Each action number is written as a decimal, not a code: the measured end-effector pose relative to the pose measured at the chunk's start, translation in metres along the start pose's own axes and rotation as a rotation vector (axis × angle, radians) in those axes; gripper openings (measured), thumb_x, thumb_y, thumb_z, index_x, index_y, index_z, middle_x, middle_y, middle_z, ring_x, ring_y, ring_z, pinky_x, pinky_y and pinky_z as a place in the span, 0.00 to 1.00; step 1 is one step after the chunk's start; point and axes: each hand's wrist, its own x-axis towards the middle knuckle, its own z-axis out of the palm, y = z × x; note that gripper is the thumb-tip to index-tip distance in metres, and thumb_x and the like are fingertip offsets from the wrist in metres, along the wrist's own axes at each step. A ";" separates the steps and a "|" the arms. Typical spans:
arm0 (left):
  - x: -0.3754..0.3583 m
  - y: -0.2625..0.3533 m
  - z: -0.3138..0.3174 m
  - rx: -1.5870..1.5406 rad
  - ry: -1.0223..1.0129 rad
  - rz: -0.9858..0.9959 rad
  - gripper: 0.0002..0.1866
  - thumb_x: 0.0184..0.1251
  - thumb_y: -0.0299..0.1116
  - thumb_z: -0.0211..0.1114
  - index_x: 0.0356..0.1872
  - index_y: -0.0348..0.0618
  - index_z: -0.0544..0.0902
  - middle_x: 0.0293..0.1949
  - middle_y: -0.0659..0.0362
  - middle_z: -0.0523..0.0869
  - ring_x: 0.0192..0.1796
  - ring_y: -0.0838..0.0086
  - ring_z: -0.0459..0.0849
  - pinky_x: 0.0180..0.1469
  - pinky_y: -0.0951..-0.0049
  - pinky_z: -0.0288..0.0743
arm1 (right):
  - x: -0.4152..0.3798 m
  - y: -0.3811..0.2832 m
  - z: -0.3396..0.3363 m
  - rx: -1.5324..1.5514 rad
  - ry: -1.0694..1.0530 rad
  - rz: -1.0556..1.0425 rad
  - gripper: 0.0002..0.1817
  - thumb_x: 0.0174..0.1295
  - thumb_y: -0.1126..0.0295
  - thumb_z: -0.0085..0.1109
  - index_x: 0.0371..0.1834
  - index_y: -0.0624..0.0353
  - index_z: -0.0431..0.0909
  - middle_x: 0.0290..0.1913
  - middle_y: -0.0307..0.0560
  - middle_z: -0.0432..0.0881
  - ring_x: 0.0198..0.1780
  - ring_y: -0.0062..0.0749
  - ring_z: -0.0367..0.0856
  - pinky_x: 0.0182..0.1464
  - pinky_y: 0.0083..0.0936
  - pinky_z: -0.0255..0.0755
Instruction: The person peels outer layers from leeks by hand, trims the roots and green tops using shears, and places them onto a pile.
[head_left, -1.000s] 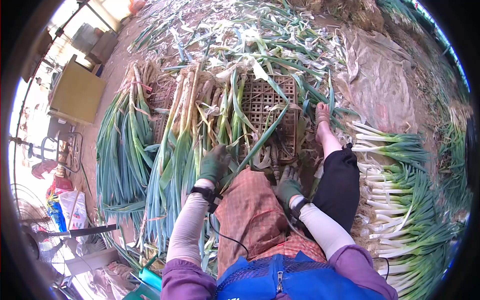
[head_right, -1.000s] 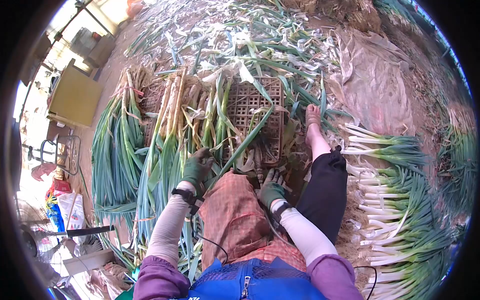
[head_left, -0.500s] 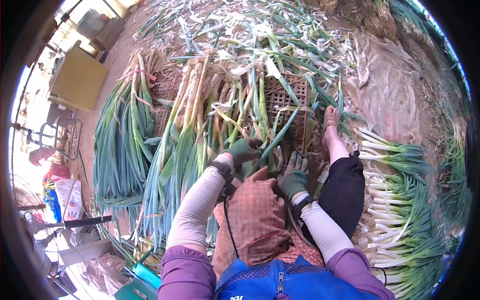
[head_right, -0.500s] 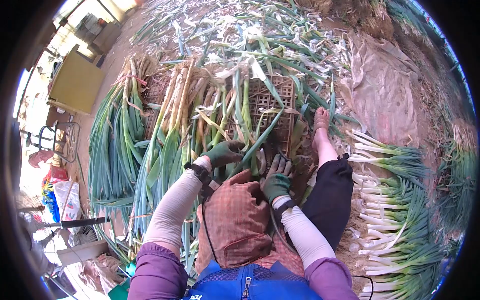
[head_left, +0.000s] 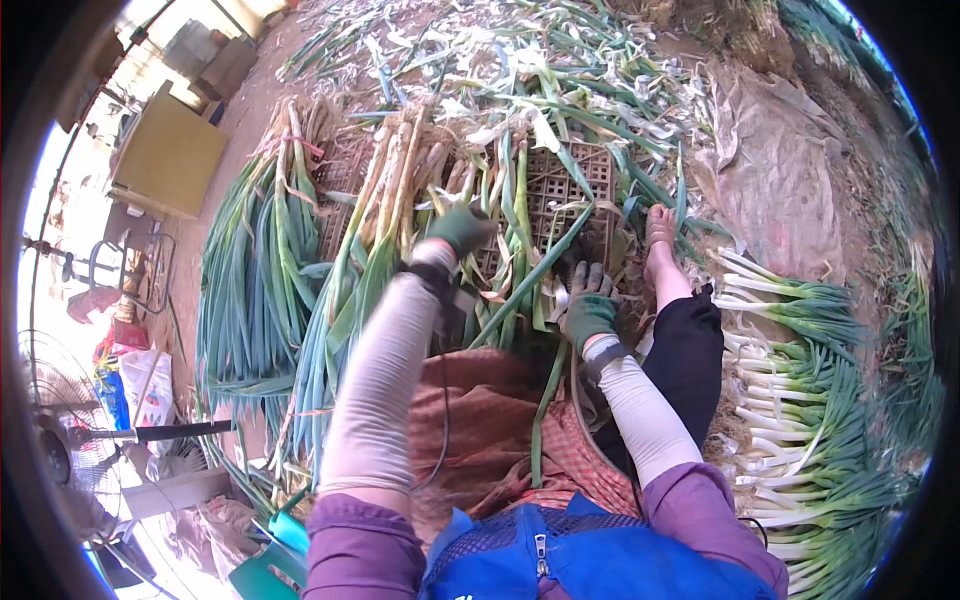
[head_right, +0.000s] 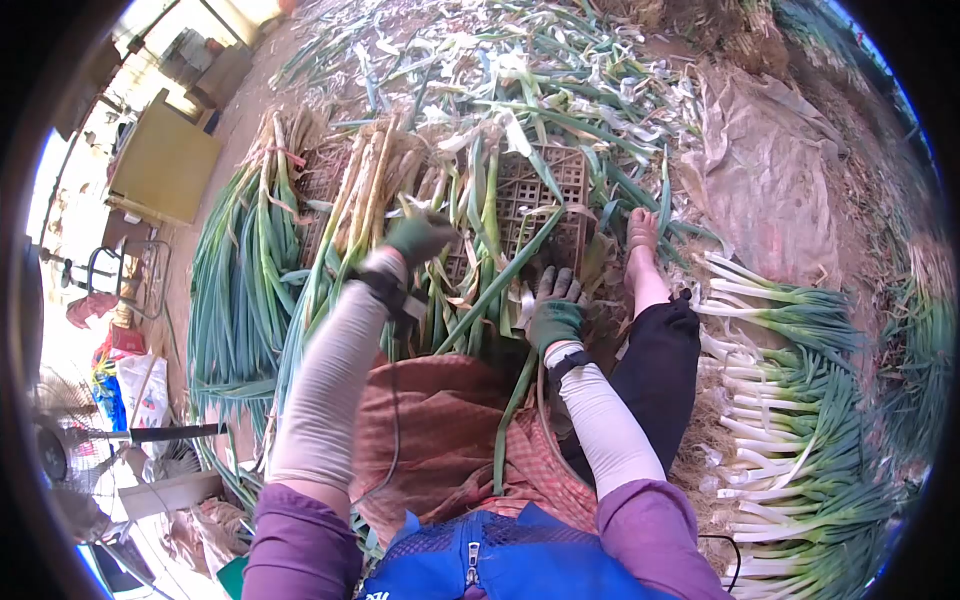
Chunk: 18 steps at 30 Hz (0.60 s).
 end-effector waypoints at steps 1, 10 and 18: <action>-0.007 0.002 0.027 -0.021 0.012 -0.093 0.24 0.59 0.41 0.68 0.54 0.35 0.83 0.44 0.47 0.90 0.44 0.62 0.89 0.51 0.67 0.80 | 0.000 -0.001 -0.012 -0.006 -0.066 0.028 0.55 0.51 0.53 0.68 0.80 0.58 0.48 0.80 0.57 0.50 0.78 0.58 0.52 0.77 0.55 0.42; -0.035 -0.031 0.167 -0.429 0.160 -0.180 0.31 0.55 0.44 0.75 0.57 0.39 0.80 0.41 0.49 0.89 0.42 0.61 0.89 0.48 0.66 0.82 | -0.065 0.062 -0.059 0.911 -0.166 0.115 0.47 0.46 0.59 0.67 0.69 0.71 0.61 0.50 0.69 0.80 0.53 0.53 0.82 0.55 0.42 0.75; -0.109 -0.040 0.203 -1.186 -0.053 -0.218 0.15 0.63 0.30 0.68 0.49 0.35 0.82 0.35 0.57 0.87 0.33 0.75 0.85 0.36 0.73 0.79 | -0.157 0.015 -0.055 0.508 -0.353 -0.128 0.48 0.50 0.56 0.70 0.72 0.67 0.59 0.53 0.69 0.80 0.55 0.61 0.80 0.58 0.46 0.75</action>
